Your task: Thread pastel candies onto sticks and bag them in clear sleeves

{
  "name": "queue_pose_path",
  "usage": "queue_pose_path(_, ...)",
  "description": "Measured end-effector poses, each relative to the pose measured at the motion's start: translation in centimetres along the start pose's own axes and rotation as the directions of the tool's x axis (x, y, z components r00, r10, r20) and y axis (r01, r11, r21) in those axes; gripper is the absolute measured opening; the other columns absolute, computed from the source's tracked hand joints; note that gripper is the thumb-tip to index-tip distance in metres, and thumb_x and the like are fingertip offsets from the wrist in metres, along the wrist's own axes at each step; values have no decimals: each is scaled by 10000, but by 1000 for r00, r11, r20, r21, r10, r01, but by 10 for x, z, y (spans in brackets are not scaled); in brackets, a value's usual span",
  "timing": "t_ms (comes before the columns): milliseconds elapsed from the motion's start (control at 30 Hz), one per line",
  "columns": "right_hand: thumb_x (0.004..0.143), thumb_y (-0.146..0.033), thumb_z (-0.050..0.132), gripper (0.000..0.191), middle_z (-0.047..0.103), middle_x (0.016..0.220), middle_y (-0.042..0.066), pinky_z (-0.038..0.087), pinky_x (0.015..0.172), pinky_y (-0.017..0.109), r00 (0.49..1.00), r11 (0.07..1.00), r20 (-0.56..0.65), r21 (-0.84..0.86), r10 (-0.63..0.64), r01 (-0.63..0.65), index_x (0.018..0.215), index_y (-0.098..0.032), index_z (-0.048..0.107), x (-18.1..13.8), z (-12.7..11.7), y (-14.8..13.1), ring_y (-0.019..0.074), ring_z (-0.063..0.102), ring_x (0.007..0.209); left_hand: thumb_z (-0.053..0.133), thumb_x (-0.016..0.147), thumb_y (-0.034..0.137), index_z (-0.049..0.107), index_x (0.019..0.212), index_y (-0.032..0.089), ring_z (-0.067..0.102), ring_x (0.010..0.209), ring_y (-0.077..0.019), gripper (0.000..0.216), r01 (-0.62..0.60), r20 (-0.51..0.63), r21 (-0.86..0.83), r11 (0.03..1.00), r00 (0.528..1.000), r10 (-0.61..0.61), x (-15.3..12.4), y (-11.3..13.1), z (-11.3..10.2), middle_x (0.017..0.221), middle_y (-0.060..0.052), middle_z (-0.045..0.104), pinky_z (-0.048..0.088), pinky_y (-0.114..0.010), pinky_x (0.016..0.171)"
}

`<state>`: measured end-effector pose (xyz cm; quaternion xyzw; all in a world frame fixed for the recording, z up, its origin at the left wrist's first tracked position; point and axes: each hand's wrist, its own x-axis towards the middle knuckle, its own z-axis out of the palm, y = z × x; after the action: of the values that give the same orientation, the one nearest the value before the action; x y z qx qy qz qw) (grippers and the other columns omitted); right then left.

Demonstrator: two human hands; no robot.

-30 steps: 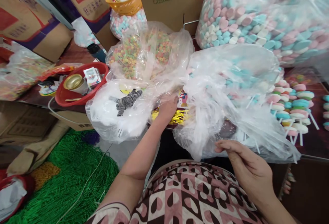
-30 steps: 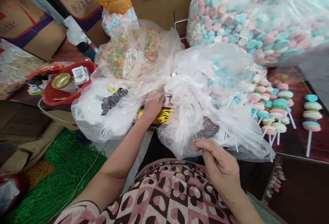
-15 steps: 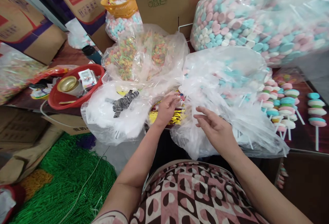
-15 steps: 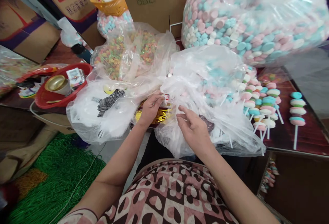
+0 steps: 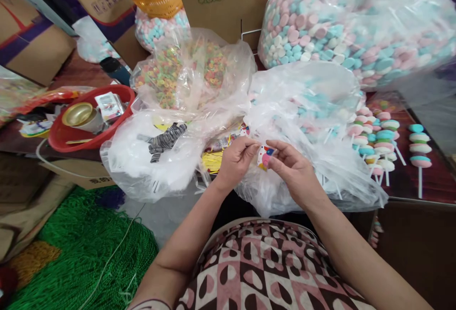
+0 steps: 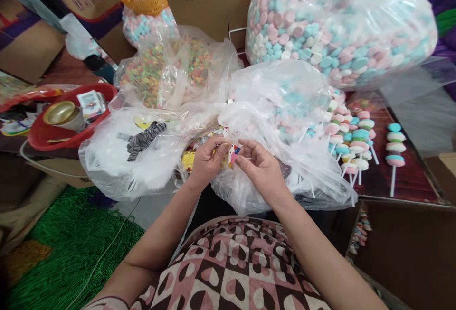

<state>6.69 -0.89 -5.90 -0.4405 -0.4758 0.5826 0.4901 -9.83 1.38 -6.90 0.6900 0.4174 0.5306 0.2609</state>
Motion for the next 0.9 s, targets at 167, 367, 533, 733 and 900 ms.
queue_pose_path(167, 819, -519, 684, 453, 681, 968, 36, 549, 765, 338, 997, 997, -57, 69, 43, -39, 1186, -256, 657, -12, -11, 2, 183, 632, 886, 535, 943, 317, 637, 879, 190, 587, 764, -131, 175, -32, 13, 100, 994, 999, 31, 0, 14, 15, 787, -18, 655, 461, -269, 739)
queue_pose_path(367, 765, -449, 742, 259, 616, 631, -12, 437, 539, 254, 971, 990, -239, -142, -18, -16, 792, -194, 707, -18, -27, 2, 117, 517, 551, 581, 883, 332, 565, 881, 183, 564, 790, -128, 150, 424, 450, -199, 884, 841, -302, 5, 41, 21, 833, -10, 606, 455, -253, 742)
queue_pose_path(533, 787, -422, 728, 262, 604, 558, -24, 400, 535, 253, 956, 955, -279, -298, -91, 4, 665, -204, 650, -31, -42, -14, 119, 506, 523, 667, 800, 359, 581, 844, 179, 485, 722, -109, 204, 576, 560, -181, 797, 727, -397, 9, 45, 19, 769, 21, 531, 397, -239, 687)
queue_pose_path(733, 849, -489, 654, 389, 560, 534, -26, 408, 557, 262, 942, 950, -320, -313, -105, 0, 588, -206, 597, -39, -53, -9, 127, 517, 535, 623, 808, 466, 571, 769, 167, 431, 656, -101, 306, 631, 541, -124, 766, 690, -480, 5, 41, 20, 717, 27, 517, 338, -240, 621)
queue_pose_path(900, 730, -457, 781, 267, 647, 668, -16, 461, 613, 283, 968, 999, -249, -35, 3, -12, 777, -218, 672, -38, -56, -2, 142, 569, 602, 524, 852, 521, 525, 688, 177, 375, 595, -99, 381, 558, 526, -19, 829, 711, -466, 4, 46, 25, 610, 45, 422, 301, -242, 574)
